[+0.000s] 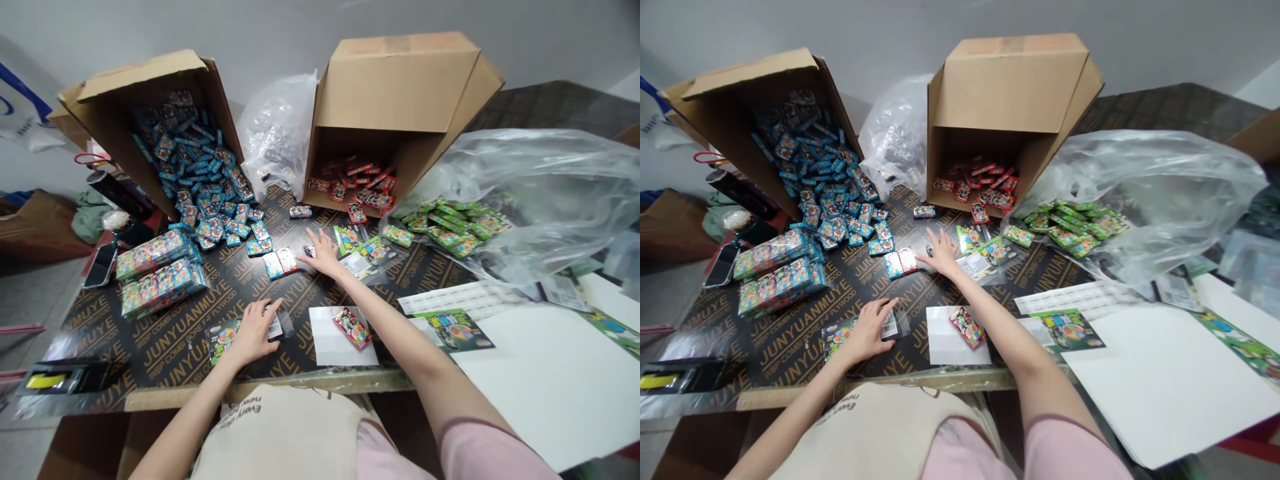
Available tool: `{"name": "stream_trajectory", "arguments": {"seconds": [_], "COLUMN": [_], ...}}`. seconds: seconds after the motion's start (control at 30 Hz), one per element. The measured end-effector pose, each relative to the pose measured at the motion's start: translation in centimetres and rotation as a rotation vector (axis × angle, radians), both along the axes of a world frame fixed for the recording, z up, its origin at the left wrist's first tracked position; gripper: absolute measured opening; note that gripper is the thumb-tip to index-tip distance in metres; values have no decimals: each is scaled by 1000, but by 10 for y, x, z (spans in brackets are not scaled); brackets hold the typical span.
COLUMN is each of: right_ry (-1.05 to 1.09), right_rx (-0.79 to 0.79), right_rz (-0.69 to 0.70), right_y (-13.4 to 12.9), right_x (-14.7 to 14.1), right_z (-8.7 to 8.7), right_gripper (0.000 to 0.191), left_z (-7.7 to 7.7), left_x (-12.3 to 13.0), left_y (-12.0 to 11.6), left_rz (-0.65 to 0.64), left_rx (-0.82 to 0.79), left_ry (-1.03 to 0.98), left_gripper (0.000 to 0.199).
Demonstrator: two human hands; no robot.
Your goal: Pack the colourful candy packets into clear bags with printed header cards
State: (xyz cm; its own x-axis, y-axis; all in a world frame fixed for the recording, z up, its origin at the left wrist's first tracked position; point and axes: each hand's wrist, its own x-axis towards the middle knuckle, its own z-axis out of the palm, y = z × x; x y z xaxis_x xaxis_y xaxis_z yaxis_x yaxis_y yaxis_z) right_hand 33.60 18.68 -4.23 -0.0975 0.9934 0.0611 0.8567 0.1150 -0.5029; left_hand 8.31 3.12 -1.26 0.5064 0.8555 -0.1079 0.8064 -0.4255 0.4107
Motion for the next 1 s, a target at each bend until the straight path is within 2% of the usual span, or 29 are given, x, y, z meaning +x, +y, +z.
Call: {"name": "stream_trajectory", "arguments": {"seconds": [0.03, 0.17, 0.3, 0.43, 0.5, 0.63, 0.77, 0.87, 1.0], "right_ry": [-14, -45, -55, -27, -16, -48, -103, 71, 447], "right_rx": [5, 21, -31, -22, -14, 2, -95, -73, -6], "right_rz": [46, 374, 509, 540, 559, 480, 375, 357, 392], "right_y": [1, -4, -6, -10, -13, -7, 0, -11, -43], "right_x": [2, -7, -27, -36, -32, 1, 39, 45, 28], "right_z": [2, 8, 14, 17, 18, 18, 15, 16, 28], "right_gripper": [88, 89, 90, 82, 87, 95, 92, 88, 88], "left_z": [-2, -9, -12, -14, -15, -18, -21, -22, -19], "left_x": [-3, -10, -12, -12, -12, -14, -15, -15, -17], "left_y": [-2, -10, -15, -17, -18, -18, -19, -19, -19], "left_rz": [39, 142, 142, 135, 137, 137, 124, 130, 169], "left_rx": [15, 35, 34, 30, 37, 49, 83, 118, 157], "left_ry": [-7, -55, -111, -123, -123, -122, -131, -152, -216], "left_gripper": [96, 100, 103, 101, 101, 98, 96, 98, 102]}}
